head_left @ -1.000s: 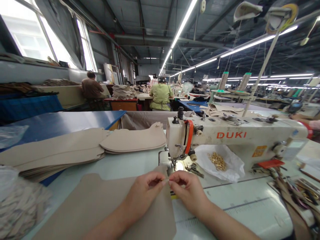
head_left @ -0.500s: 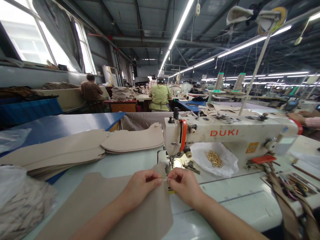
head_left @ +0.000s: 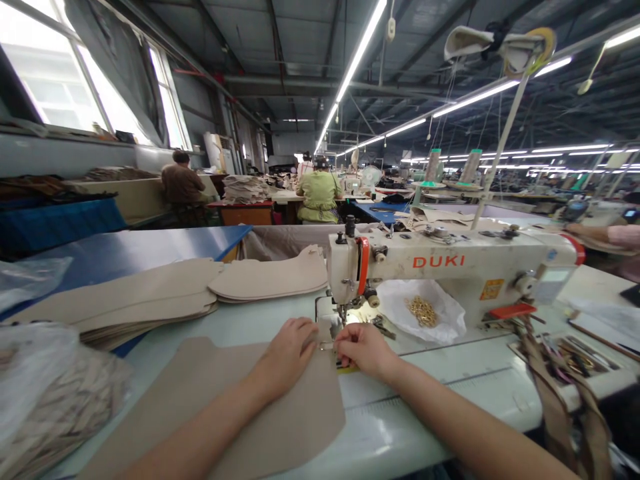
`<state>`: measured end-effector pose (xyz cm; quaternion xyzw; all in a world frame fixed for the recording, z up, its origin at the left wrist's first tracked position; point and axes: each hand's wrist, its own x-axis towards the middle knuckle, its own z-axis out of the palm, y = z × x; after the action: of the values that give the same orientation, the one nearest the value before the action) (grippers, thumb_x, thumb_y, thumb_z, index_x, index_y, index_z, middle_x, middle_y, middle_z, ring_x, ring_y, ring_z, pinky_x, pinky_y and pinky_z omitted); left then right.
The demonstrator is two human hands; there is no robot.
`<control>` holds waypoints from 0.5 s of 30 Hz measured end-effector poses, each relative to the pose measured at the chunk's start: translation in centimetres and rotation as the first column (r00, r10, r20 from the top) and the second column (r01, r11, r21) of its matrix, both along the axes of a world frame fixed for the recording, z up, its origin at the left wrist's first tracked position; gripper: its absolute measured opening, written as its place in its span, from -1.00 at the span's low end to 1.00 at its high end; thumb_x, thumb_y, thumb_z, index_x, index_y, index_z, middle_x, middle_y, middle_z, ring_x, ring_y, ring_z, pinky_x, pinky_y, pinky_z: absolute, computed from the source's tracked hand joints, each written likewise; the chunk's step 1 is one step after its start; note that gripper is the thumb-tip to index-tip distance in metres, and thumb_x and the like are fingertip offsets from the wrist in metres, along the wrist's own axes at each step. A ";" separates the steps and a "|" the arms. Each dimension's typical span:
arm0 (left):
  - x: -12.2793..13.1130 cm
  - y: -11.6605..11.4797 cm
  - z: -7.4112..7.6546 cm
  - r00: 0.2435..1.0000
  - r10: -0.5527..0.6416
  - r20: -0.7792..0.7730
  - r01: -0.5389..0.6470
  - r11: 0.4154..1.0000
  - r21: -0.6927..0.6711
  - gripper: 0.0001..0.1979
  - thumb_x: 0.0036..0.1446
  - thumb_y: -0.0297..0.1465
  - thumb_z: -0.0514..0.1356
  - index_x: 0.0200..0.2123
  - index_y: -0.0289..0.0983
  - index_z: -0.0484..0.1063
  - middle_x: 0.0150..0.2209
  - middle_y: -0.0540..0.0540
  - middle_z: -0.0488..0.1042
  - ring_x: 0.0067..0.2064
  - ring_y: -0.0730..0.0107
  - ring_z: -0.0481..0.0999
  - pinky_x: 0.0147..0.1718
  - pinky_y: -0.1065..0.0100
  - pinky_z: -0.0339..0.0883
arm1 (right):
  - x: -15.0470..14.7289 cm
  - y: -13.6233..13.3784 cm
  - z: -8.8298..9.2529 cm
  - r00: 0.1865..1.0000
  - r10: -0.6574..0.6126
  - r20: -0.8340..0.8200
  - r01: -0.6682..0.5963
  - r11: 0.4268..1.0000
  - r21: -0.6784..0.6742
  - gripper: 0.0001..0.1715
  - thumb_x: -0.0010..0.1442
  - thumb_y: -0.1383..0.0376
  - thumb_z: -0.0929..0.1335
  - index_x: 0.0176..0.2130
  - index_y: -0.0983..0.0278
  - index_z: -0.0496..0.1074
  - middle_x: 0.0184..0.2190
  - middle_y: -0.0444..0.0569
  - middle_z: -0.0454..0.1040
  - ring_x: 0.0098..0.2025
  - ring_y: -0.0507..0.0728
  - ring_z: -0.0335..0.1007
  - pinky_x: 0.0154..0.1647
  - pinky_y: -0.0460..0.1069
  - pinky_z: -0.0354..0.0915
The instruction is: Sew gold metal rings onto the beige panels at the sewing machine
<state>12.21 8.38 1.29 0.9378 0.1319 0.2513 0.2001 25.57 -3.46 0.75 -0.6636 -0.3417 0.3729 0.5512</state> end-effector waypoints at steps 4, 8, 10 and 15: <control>-0.4 -0.6 -0.6 0.999 -0.023 -0.027 0.025 0.997 0.079 -0.78 0.08 -0.48 0.03 -0.23 -0.24 0.41 -0.21 -0.15 0.46 -0.12 0.18 0.39 -0.08 0.14 0.30 | 0.1 0.5 0.9 0.999 0.036 -0.033 -0.038 0.996 -0.082 -0.82 -0.13 0.51 0.29 -0.66 0.29 0.34 -0.76 -0.25 0.36 -0.73 -0.08 0.24 -0.71 -0.22 0.12; -1.1 -1.1 -0.7 0.999 -0.007 -0.048 0.010 0.998 0.068 -0.79 0.09 -0.47 0.03 -0.21 -0.26 0.39 -0.20 -0.16 0.44 -0.11 0.17 0.39 -0.07 0.13 0.29 | 0.2 1.4 1.2 0.996 0.079 -0.047 -0.085 0.986 -0.143 -0.77 -0.15 0.53 0.31 -0.71 0.30 0.34 -0.78 -0.22 0.37 -0.75 -0.07 0.26 -0.73 -0.21 0.12; -1.4 -1.2 -0.7 0.999 0.006 -0.046 -0.003 0.998 0.059 -0.79 0.09 -0.46 0.04 -0.20 -0.28 0.38 -0.20 -0.17 0.44 -0.11 0.16 0.39 -0.07 0.12 0.30 | 0.4 1.8 1.1 0.994 0.100 -0.042 -0.106 0.982 -0.155 -0.76 -0.17 0.52 0.34 -0.73 0.30 0.33 -0.80 -0.20 0.36 -0.76 -0.06 0.26 -0.75 -0.21 0.12; -1.0 -1.4 -0.6 0.999 -0.045 -0.012 0.046 0.994 0.103 -0.82 0.11 -0.47 0.03 -0.25 -0.26 0.40 -0.23 -0.15 0.46 -0.14 0.21 0.42 -0.10 0.20 0.32 | 0.9 2.2 0.8 0.993 0.115 -0.004 -0.115 0.987 -0.116 -0.75 -0.19 0.49 0.38 -0.76 0.29 0.33 -0.82 -0.17 0.36 -0.77 -0.02 0.26 -0.76 -0.18 0.15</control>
<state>11.17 7.02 0.70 0.9509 0.0985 0.2485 0.1562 26.46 -1.30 1.55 -0.6741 -0.3580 0.4224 0.4889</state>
